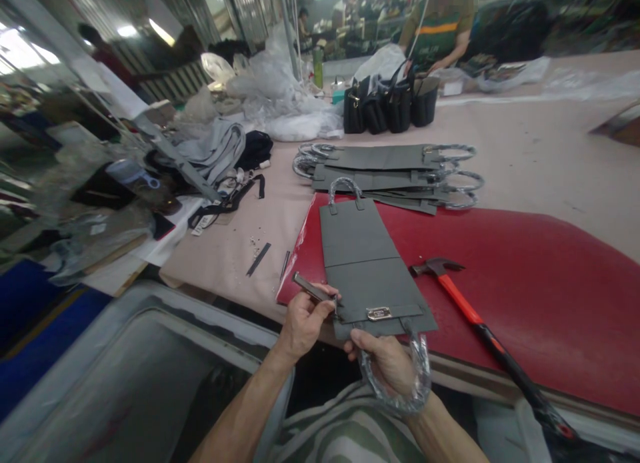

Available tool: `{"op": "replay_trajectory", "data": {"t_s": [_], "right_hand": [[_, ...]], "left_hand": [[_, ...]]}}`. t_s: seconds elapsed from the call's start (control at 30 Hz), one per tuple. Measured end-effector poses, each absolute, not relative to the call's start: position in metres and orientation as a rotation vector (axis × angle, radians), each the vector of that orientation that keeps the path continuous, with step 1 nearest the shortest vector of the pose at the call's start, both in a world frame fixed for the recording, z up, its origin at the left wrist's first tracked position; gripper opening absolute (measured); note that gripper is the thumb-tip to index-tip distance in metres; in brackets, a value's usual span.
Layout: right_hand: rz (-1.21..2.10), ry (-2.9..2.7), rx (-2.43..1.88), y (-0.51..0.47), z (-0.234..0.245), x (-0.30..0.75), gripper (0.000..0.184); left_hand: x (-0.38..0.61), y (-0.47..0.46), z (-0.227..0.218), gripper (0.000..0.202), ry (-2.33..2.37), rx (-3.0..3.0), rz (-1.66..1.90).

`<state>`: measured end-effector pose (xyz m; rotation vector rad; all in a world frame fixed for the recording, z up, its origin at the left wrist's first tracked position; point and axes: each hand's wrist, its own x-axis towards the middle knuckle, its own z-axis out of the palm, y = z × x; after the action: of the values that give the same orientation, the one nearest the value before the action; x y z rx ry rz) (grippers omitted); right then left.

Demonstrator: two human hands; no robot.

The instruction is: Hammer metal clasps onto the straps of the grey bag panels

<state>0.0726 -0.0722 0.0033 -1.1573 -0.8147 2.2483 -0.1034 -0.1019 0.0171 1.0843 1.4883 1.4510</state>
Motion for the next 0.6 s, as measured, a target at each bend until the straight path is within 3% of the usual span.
{"op": "replay_trajectory", "data": {"t_s": [0.6], "right_hand": [[2.147,-1.058,-0.992,-0.075,0.0,0.073,0.03]], "left_hand": [[-0.104,-0.119,0.042,0.019,1.379,1.066,1.582]]}}
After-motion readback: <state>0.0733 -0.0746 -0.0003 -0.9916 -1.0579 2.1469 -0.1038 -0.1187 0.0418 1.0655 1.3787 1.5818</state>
